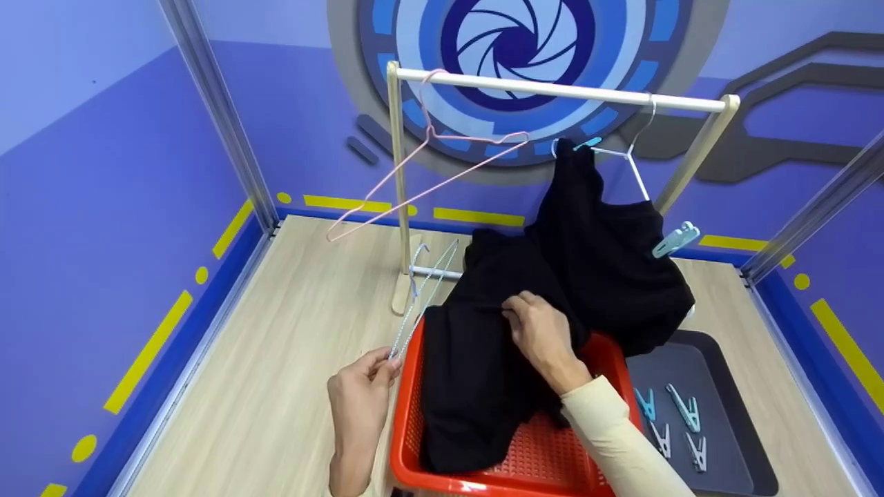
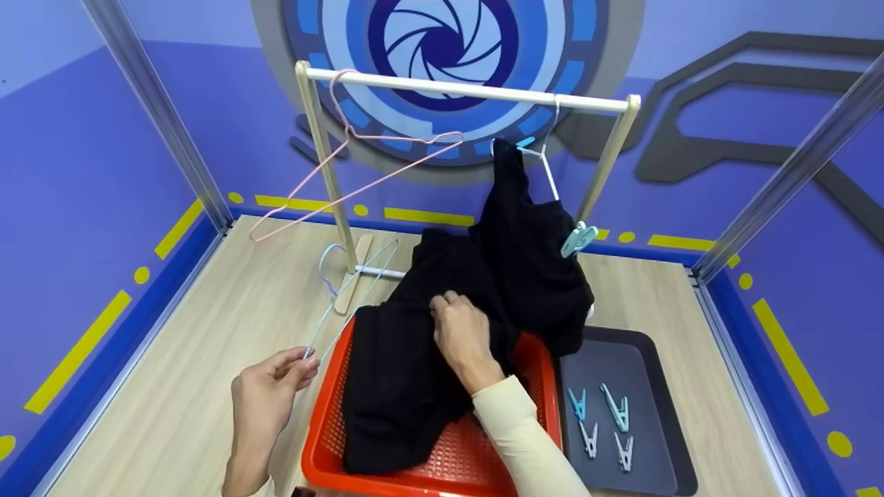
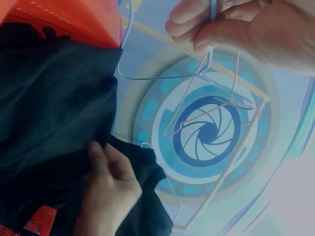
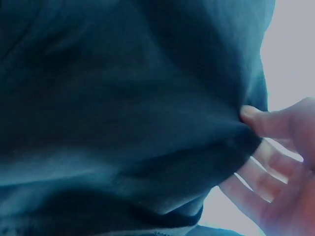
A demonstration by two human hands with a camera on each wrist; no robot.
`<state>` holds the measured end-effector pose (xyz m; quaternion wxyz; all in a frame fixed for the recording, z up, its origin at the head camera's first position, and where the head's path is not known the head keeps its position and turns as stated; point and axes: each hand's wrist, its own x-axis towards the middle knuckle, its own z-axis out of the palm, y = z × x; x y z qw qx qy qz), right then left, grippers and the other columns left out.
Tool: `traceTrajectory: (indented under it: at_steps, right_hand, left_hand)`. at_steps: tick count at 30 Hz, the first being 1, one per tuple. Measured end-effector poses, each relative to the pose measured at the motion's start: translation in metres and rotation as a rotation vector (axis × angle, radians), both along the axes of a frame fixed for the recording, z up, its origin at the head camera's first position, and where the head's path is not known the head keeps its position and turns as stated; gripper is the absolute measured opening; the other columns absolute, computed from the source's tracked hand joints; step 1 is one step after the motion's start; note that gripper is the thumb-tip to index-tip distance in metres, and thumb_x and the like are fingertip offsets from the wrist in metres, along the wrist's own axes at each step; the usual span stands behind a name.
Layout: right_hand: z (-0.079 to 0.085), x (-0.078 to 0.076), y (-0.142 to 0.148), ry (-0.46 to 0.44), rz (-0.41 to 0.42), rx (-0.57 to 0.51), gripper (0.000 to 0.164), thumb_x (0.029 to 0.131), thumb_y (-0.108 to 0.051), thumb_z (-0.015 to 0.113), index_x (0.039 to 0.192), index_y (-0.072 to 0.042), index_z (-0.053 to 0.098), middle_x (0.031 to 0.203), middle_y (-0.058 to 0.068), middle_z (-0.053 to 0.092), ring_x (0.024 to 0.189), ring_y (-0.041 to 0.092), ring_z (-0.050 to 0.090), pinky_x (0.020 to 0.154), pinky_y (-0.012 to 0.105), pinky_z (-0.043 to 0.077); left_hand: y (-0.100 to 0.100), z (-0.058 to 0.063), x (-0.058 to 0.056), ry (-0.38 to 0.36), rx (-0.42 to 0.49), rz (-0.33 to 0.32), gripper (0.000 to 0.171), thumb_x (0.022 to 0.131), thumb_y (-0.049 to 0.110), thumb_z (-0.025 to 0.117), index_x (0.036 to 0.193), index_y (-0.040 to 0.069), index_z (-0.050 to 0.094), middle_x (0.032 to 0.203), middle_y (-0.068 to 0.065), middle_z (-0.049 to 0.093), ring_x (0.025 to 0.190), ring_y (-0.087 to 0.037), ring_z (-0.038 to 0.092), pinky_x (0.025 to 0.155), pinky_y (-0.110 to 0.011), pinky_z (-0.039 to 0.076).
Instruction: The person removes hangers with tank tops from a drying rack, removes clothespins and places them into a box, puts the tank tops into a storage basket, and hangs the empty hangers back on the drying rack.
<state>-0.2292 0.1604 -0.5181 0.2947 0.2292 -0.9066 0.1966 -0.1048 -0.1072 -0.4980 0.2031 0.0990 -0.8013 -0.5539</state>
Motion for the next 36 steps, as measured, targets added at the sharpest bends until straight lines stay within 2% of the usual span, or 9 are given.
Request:
traceTrajectory:
  at_steps: [6, 11, 15, 20, 23, 26, 31, 36]
  right_hand:
    - [0.027, 0.004, 0.002, 0.147, 0.033, -0.166, 0.01, 0.09, 0.0, 0.081, 0.095, -0.007, 0.076, 0.092, 0.005, 0.072, 0.081, 0.027, 0.073, 0.066, 0.046, 0.06]
    - [0.055, 0.015, 0.001, 0.234, 0.07, -0.281, 0.009, 0.095, 0.002, 0.075, 0.099, -0.005, 0.077, 0.097, 0.005, 0.074, 0.088, 0.025, 0.074, 0.075, 0.042, 0.06]
    - [0.076, 0.03, 0.002, 0.291, 0.107, -0.36, 0.012, 0.094, 0.006, 0.075, 0.101, -0.002, 0.078, 0.099, 0.006, 0.074, 0.091, 0.022, 0.073, 0.082, 0.033, 0.058]
    - [0.093, 0.056, 0.002, 0.288, 0.178, -0.416, 0.015, 0.093, 0.008, 0.074, 0.105, -0.001, 0.077, 0.102, 0.006, 0.074, 0.093, 0.022, 0.073, 0.089, 0.024, 0.055]
    - [0.093, 0.071, 0.0, 0.248, 0.213, -0.375, 0.019, 0.09, 0.009, 0.075, 0.105, -0.003, 0.077, 0.102, 0.005, 0.074, 0.092, 0.023, 0.073, 0.086, 0.027, 0.057]
    - [0.086, 0.082, -0.004, 0.174, 0.23, -0.259, 0.023, 0.084, 0.009, 0.079, 0.102, -0.007, 0.076, 0.099, 0.003, 0.073, 0.088, 0.022, 0.074, 0.075, 0.034, 0.06]
    - [0.063, 0.092, -0.013, -0.002, 0.279, -0.019, 0.031, 0.076, 0.004, 0.085, 0.098, -0.014, 0.072, 0.098, -0.002, 0.071, 0.084, 0.017, 0.073, 0.064, 0.039, 0.059]
    - [0.04, 0.098, -0.023, -0.185, 0.395, 0.164, 0.026, 0.08, -0.002, 0.086, 0.097, -0.013, 0.071, 0.094, -0.003, 0.069, 0.079, 0.017, 0.071, 0.064, 0.037, 0.059]
  left_hand:
    - [0.0, 0.0, 0.0, -0.016, 0.001, 0.003, 0.01, 0.091, -0.004, 0.081, 0.1, -0.002, 0.082, 0.087, -0.01, 0.08, 0.076, -0.018, 0.078, 0.065, -0.027, 0.062]
    - [0.0, 0.0, 0.0, -0.017, -0.008, 0.0, 0.01, 0.092, -0.002, 0.081, 0.101, -0.002, 0.082, 0.087, -0.009, 0.08, 0.075, -0.018, 0.077, 0.065, -0.028, 0.062]
    - [0.001, 0.0, -0.001, -0.004, -0.011, -0.009, 0.01, 0.091, -0.004, 0.081, 0.101, -0.003, 0.082, 0.087, -0.009, 0.08, 0.075, -0.019, 0.077, 0.064, -0.027, 0.062]
    - [0.002, -0.001, -0.001, 0.003, -0.007, -0.01, 0.01, 0.091, -0.004, 0.081, 0.101, -0.002, 0.082, 0.087, -0.009, 0.08, 0.075, -0.019, 0.077, 0.064, -0.025, 0.061]
    - [0.002, -0.001, -0.001, 0.012, -0.007, -0.014, 0.01, 0.091, -0.005, 0.081, 0.101, -0.002, 0.082, 0.086, -0.01, 0.079, 0.074, -0.02, 0.078, 0.064, -0.025, 0.061]
    - [0.002, -0.001, -0.002, 0.017, -0.019, -0.012, 0.01, 0.09, -0.005, 0.081, 0.1, -0.002, 0.082, 0.085, -0.008, 0.079, 0.074, -0.018, 0.077, 0.063, -0.025, 0.061]
    - [0.002, -0.002, -0.002, 0.013, -0.034, -0.001, 0.01, 0.09, -0.004, 0.082, 0.099, 0.0, 0.083, 0.084, -0.006, 0.079, 0.074, -0.017, 0.077, 0.063, -0.025, 0.061]
    - [0.001, -0.002, -0.001, 0.006, -0.037, -0.004, 0.009, 0.091, -0.003, 0.081, 0.1, 0.0, 0.083, 0.085, -0.007, 0.079, 0.073, -0.017, 0.077, 0.063, -0.026, 0.061]
